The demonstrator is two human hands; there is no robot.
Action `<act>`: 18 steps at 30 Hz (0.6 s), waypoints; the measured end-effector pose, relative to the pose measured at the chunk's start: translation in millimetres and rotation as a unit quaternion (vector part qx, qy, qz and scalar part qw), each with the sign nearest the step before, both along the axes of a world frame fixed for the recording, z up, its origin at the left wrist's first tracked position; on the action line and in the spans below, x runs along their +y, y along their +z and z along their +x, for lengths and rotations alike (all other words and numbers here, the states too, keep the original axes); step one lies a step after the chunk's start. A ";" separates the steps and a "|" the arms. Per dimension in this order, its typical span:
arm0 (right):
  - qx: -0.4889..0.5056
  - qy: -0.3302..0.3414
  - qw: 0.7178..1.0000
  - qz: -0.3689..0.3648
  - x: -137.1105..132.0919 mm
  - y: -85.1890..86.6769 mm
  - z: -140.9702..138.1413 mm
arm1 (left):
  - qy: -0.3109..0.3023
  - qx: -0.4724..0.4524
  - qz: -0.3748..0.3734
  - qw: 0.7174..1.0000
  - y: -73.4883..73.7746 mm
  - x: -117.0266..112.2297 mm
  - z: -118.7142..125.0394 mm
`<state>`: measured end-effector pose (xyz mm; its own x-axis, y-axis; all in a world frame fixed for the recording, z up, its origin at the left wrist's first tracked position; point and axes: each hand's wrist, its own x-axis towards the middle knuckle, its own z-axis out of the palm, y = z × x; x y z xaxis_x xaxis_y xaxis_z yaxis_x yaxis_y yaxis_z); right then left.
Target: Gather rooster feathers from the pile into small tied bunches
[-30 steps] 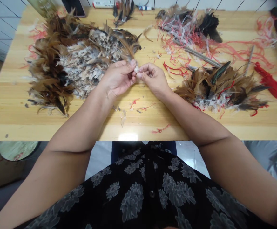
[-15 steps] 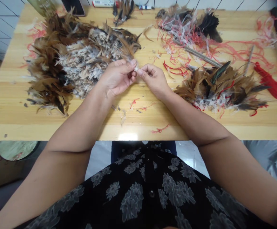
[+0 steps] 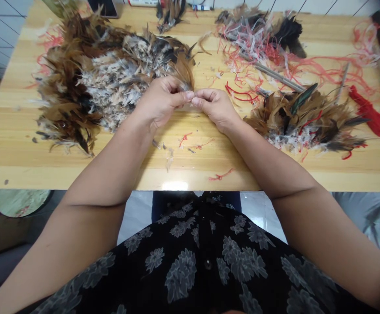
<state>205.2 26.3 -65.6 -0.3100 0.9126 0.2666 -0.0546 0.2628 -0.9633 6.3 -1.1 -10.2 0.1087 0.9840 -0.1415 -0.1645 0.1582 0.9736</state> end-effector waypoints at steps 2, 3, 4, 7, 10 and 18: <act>-0.002 0.022 0.999 -0.050 -1.1 1.0 -0.2 | -0.020 0.006 0.022 1.000 0.7 -0.9 2.4; -0.004 0.027 0.998 -0.064 -2.0 2.3 -0.7 | -0.028 0.007 0.032 0.999 1.3 -1.6 4.0; -0.007 0.027 0.997 -0.067 -3.0 3.8 -1.4 | -0.035 0.008 0.042 0.998 2.0 -2.4 5.7; -0.019 0.019 0.998 -0.060 -5.6 8.4 -3.1 | -0.048 0.009 0.054 0.997 5.1 -4.5 8.9; -0.013 0.001 0.998 -0.067 -4.1 9.5 -1.4 | -0.020 -0.004 0.068 0.997 10.8 -4.0 6.3; 0.010 -0.029 0.995 -0.094 19.0 -9.0 14.6 | 0.149 0.226 0.194 0.943 29.6 5.9 -24.7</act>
<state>219.8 45.4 -74.6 -0.2527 0.9628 0.0952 -0.0635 0.0817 -0.9946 -18.5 4.8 19.4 -0.1667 0.9486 0.2692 0.3005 -0.2111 0.9301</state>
